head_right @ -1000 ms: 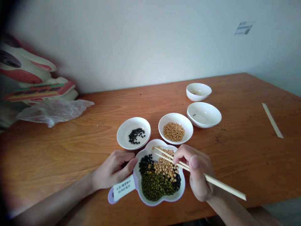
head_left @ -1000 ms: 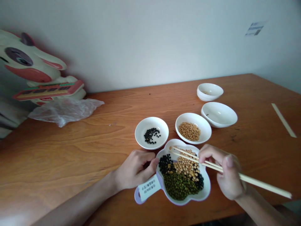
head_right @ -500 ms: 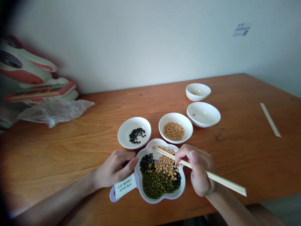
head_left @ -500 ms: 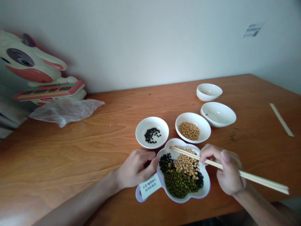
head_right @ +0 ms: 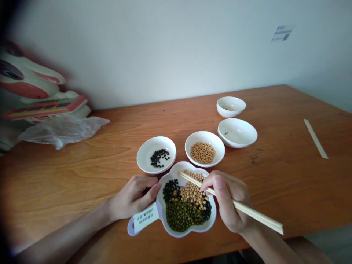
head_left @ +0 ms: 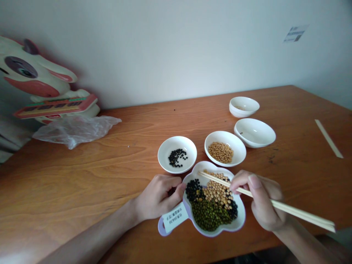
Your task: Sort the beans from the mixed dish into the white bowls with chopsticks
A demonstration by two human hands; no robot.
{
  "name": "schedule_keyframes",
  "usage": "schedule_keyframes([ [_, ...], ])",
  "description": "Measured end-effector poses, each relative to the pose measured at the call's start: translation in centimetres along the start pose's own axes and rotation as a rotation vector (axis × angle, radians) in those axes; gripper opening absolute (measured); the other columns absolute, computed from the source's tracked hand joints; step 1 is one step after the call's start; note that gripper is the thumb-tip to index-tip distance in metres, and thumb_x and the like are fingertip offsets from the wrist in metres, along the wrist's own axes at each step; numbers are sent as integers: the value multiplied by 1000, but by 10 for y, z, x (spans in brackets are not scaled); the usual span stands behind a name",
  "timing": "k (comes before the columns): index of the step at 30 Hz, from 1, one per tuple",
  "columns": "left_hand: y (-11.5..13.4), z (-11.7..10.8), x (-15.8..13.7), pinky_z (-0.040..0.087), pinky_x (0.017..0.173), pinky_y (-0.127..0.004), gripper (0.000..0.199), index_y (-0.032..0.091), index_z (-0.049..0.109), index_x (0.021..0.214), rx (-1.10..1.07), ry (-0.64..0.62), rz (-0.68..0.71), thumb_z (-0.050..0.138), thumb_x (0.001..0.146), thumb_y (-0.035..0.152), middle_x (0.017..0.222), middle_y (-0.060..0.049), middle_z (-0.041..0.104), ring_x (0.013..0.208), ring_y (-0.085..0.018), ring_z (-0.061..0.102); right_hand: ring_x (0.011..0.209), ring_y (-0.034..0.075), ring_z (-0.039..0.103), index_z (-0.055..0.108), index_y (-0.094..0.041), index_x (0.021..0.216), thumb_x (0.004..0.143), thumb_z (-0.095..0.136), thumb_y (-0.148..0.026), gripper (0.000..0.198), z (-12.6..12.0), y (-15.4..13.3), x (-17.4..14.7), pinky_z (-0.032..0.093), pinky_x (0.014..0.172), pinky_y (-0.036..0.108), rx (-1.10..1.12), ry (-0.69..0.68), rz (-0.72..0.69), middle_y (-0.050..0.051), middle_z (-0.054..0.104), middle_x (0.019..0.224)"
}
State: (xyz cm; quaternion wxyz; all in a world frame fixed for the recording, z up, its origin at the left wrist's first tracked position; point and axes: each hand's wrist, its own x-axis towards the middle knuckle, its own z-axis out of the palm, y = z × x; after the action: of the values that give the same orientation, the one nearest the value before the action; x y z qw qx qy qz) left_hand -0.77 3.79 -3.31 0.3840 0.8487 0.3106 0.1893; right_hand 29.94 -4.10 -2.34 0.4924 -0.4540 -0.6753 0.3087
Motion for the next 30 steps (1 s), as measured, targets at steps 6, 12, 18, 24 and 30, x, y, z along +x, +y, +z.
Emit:
schedule_keyframes([
  [6,1,-1,-1,27,55,-26,43,20,41,71,-8,-13,-2,46,112,32,63,5,45,55,-9,37,64,14,64,68,-25,86,110,55,-25,27,-5,-17,8,46,59,29,-111,-49,-20,-1,66,74],
  [12,1,-1,0,29,55,-26,42,20,43,73,-31,-23,1,45,113,30,65,5,46,56,-9,38,75,17,69,71,-26,90,113,49,-30,32,-10,-18,5,52,67,29,-97,-96,75,2,70,82],
  [18,2,-1,-1,29,55,-26,42,20,43,71,-21,-10,1,46,112,29,64,5,46,55,-10,38,75,22,68,69,-27,88,115,38,-42,44,-20,-9,-5,52,64,32,-43,-13,63,4,69,78],
  [24,3,-2,0,29,55,-26,43,20,43,71,-27,-12,-12,45,112,31,64,4,46,55,-10,37,75,24,63,66,-26,86,110,24,-66,63,-16,-2,-14,49,64,35,2,9,103,6,65,81],
  [30,2,-1,-2,29,54,-25,43,20,45,72,-35,-26,-36,45,113,33,63,4,45,54,-9,37,71,23,62,66,-26,85,113,29,-59,58,-6,-3,-14,45,63,36,47,28,91,5,65,78],
])
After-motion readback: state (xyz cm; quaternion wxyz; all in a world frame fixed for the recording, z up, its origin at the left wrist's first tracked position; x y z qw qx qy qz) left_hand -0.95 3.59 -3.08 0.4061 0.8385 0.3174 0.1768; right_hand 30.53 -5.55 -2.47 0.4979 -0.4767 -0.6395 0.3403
